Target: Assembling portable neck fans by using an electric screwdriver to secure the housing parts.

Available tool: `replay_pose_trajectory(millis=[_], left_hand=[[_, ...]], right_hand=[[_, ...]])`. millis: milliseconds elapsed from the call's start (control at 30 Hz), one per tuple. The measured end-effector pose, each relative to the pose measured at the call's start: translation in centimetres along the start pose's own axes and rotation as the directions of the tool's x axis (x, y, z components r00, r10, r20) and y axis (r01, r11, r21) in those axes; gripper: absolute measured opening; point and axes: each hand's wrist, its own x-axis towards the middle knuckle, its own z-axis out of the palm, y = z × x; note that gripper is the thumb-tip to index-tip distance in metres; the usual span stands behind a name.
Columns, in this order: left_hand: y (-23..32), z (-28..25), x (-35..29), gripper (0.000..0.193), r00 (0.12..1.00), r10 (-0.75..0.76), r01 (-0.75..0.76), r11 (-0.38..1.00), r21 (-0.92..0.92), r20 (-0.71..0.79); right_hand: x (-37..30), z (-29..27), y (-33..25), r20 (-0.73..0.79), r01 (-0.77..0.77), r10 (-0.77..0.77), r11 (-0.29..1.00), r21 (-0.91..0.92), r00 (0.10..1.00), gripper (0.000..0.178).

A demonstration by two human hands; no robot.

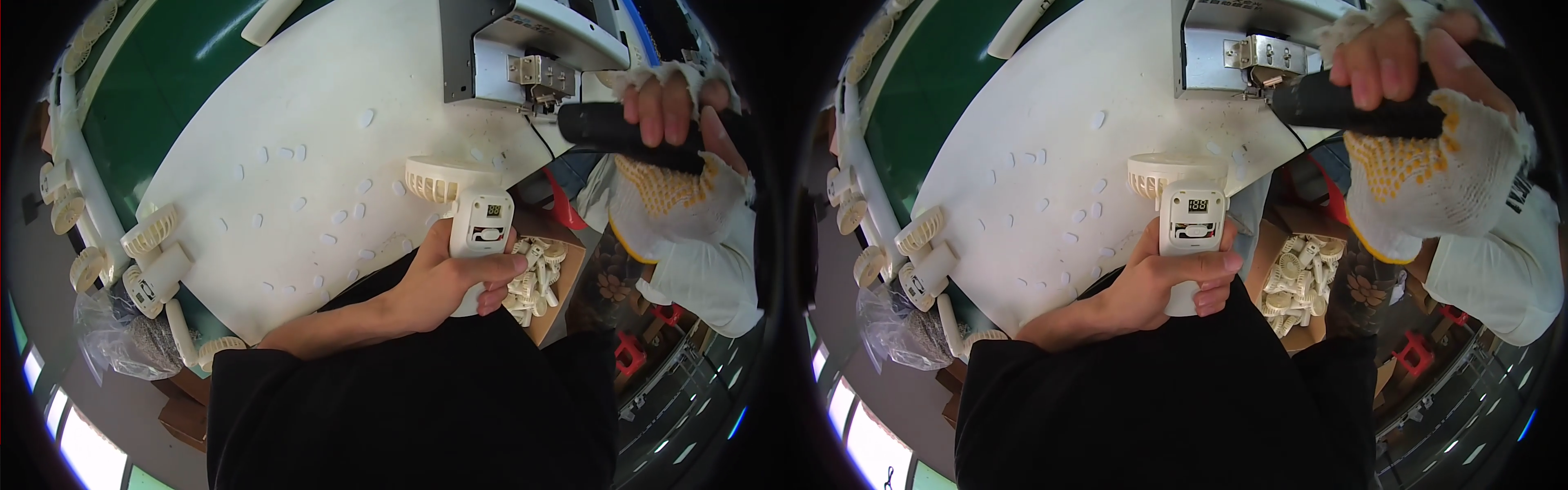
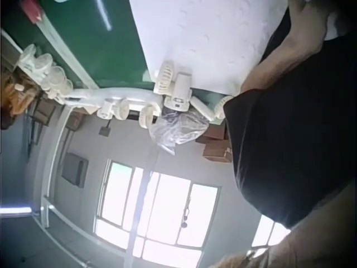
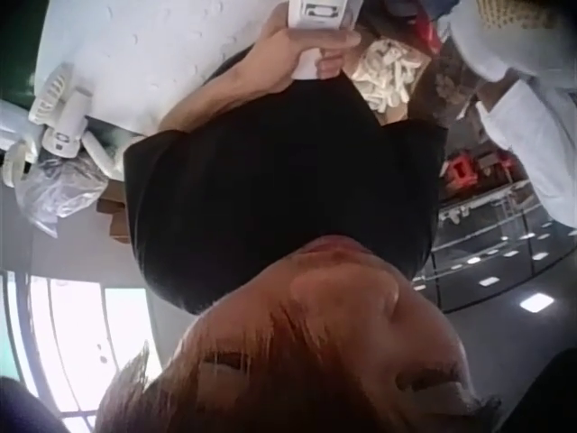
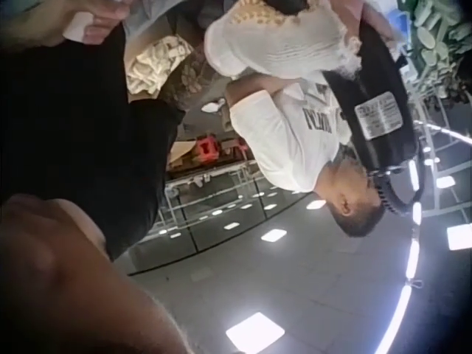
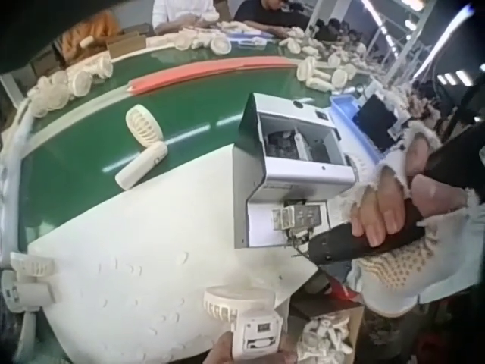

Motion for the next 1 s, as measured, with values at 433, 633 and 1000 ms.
replay_pose_trajectory(millis=[433, 633, 1000], left_hand=[[0.0, -0.3, -0.2, 0.016, 1.0, 0.009, -0.009, 1.0, 0.006, 0.023], [0.0, -0.3, -0.2, 0.015, 1.0, 0.005, -0.005, 0.998, 0.063, -0.005], [0.0, -0.3, -0.2, 0.014, 1.0, -0.022, 0.022, 1.0, 0.008, 0.01]], right_hand=[[-9.2, 6.3, -6.3, -0.148, 0.109, -0.125, 0.988, -0.111, 0.981, 0.028], [-6.9, 7.9, -4.4, -0.095, -0.057, 0.04, 0.981, -0.184, 0.995, 0.035], [-7.5, 9.0, -4.1, -0.181, -0.097, 0.069, 0.984, -0.151, 0.981, 0.036]])
